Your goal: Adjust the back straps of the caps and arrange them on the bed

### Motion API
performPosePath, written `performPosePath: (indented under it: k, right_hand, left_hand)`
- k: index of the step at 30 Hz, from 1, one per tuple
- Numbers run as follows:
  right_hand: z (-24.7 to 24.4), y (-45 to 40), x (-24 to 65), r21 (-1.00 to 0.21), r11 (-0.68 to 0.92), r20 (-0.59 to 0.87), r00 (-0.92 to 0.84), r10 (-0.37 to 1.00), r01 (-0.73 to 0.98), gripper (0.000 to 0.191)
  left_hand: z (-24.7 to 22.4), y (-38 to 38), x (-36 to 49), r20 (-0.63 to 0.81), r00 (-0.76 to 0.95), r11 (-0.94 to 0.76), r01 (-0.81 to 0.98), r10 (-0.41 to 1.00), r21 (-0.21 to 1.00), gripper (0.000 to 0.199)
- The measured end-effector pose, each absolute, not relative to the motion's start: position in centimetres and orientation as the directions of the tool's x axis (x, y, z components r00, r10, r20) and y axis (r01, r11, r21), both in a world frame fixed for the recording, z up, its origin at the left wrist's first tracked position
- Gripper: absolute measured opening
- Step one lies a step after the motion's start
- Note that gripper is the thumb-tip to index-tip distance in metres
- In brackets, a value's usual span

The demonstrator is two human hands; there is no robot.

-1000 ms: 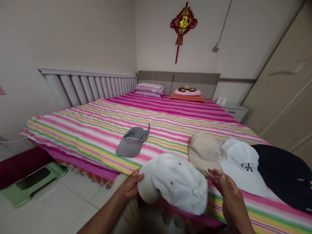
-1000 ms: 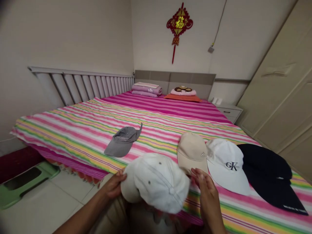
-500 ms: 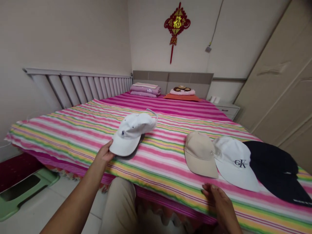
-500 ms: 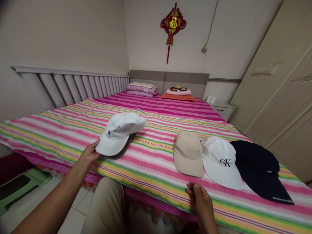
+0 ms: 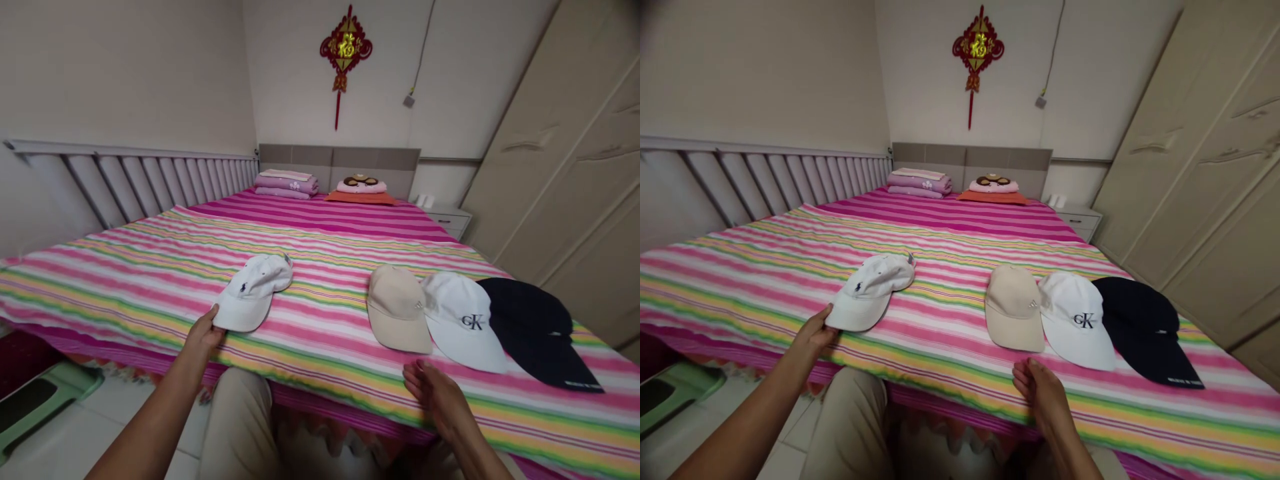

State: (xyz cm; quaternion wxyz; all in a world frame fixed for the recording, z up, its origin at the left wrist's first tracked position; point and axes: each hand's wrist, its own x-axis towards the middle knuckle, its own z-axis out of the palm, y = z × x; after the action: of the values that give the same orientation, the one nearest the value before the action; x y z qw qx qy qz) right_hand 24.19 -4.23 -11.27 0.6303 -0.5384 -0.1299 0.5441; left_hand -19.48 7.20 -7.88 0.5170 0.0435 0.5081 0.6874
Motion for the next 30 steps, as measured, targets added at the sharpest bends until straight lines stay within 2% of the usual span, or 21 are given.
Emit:
performPosePath:
  k: [5, 6, 8, 10, 11, 12, 14, 16, 19, 21, 24, 28, 30]
  right_hand:
    - [-10.4, -2.4, 24.8, -0.750, -0.163, -0.459, 0.328, 0.826, -0.640, 0.007]
    - [-10.4, -2.0, 24.8, -0.738, -0.160, -0.465, 0.322, 0.825, -0.656, 0.007]
    - [-10.3, -1.0, 24.7, -0.712, -0.154, -0.475, 0.309, 0.824, -0.685, 0.009]
    - [-10.2, -0.1, 24.4, -0.683, -0.153, -0.487, 0.289, 0.824, -0.714, 0.012]
    - [-10.2, 0.2, 24.2, -0.666, -0.154, -0.492, 0.275, 0.826, -0.729, 0.014]
    - [-10.2, 0.3, 23.9, -0.649, -0.157, -0.496, 0.258, 0.829, -0.744, 0.015]
    - [-10.1, 0.1, 23.1, -0.615, -0.163, -0.494, 0.216, 0.843, -0.772, 0.016]
    - [-10.2, -0.9, 22.0, -0.586, -0.171, -0.479, 0.169, 0.861, -0.792, 0.014]
    - [-10.9, -3.6, 19.9, -0.563, -0.187, -0.452, 0.112, 0.885, -0.805, 0.011]
    - [-11.7, -5.9, 18.7, -0.564, -0.197, -0.430, 0.081, 0.899, -0.802, 0.015]
    - [-13.4, -9.0, 17.9, -0.616, -0.210, -0.323, -0.001, 0.947, -0.759, 0.019]
    - [-16.2, -11.2, 18.8, -0.772, -0.324, -0.299, -0.138, 0.944, -0.547, 0.026]
    - [-17.1, -11.4, 19.8, -0.879, -0.304, -0.272, -0.138, 0.952, -0.366, 0.028]
  left_hand:
    - [-7.6, 6.1, -19.3, -0.338, -0.674, 0.024, -0.429, 0.657, 0.903, 0.005]
    - [-7.4, 5.7, -19.3, -0.297, -0.721, 0.007, -0.375, 0.626, 0.927, 0.011]
    - [-7.3, 4.5, -19.3, -0.136, -0.827, -0.039, -0.186, 0.545, 0.982, 0.027]
    - [-7.6, 3.2, -18.6, 0.115, -0.857, -0.064, 0.096, 0.502, 0.993, 0.031]
    - [-7.9, 2.4, -17.8, 0.218, -0.813, -0.069, 0.215, 0.540, 0.974, 0.029]
    - [-8.4, 1.7, -16.8, 0.236, -0.737, -0.083, 0.238, 0.633, 0.968, 0.025]
    - [-9.6, 0.3, -13.9, 0.103, -0.477, -0.090, 0.051, 0.873, 0.995, 0.026]
    - [-10.8, -0.9, -10.6, -0.090, -0.163, 0.066, -0.150, 0.983, 0.986, 0.033]
    - [-11.2, -1.6, -6.0, -0.254, 0.125, 0.281, -0.295, 0.959, 0.913, 0.039]
    - [-10.5, -1.2, -3.9, -0.311, 0.323, 0.425, -0.391, 0.894, 0.816, 0.048]
    - [-8.6, 0.2, -2.1, -0.217, 0.512, 0.497, -0.508, 0.831, 0.703, 0.056]
    - [-6.4, 1.1, -1.2, -0.051, 0.469, 0.386, -0.656, 0.882, 0.648, 0.027]
    - [-5.7, 0.6, -1.1, -0.004, 0.458, 0.351, -0.675, 0.889, 0.649, 0.025]
